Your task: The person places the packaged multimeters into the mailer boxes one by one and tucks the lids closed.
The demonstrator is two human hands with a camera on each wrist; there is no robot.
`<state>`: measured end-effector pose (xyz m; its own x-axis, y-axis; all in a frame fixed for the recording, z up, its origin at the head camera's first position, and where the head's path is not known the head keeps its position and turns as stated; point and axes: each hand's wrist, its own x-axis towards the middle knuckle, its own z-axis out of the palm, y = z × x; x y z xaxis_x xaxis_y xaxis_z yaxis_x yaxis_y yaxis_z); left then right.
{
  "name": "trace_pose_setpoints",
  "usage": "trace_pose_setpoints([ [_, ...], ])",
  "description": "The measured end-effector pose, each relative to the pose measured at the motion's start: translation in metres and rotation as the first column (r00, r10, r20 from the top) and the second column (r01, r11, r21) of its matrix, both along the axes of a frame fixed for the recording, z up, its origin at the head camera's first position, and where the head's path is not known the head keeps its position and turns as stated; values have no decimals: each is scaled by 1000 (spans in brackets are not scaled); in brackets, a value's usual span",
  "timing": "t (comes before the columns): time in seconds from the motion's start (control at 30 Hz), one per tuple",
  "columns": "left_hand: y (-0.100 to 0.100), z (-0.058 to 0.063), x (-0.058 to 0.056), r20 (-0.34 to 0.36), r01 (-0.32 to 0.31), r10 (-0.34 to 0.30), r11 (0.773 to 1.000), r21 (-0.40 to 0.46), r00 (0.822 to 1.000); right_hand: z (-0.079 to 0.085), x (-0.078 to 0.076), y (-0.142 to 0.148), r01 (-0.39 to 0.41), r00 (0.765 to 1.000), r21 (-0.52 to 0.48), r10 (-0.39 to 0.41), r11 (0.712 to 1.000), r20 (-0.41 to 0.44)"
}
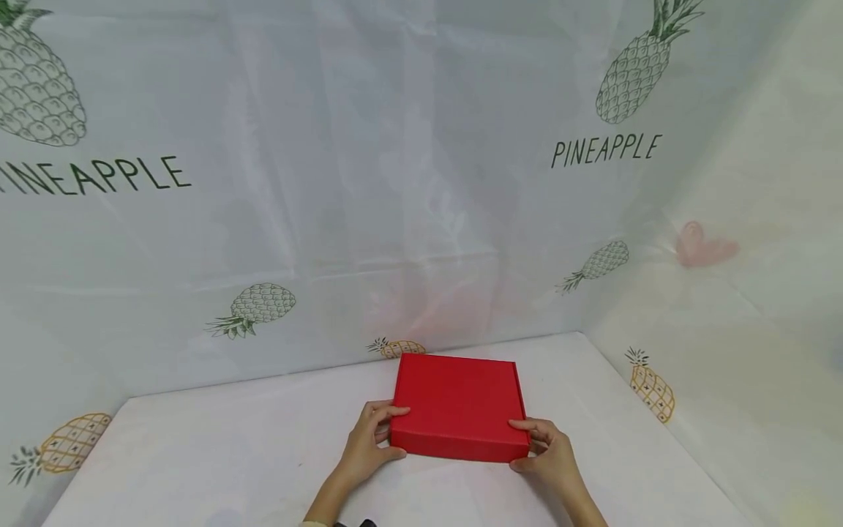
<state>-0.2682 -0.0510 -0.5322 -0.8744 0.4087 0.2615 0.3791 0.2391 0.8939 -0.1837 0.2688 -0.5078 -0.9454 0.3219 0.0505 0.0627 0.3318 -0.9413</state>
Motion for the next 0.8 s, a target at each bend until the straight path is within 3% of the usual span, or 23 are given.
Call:
trace_pose_setpoints([
  [0.2, 2, 5, 0, -5, -47, 47, 999, 8, 999, 5, -3, -1, 11, 1000, 21, -11, 1000, 9],
  [0.47, 12, 13, -6, -22, -23, 24, 999, 48, 999, 15, -8, 11, -17, 999, 23, 18, 1000, -32],
  [0.8, 4, 2, 5, -37, -42, 41, 999, -22, 998, 0, -2, 22, -206, 978, -47, 206, 977, -5],
])
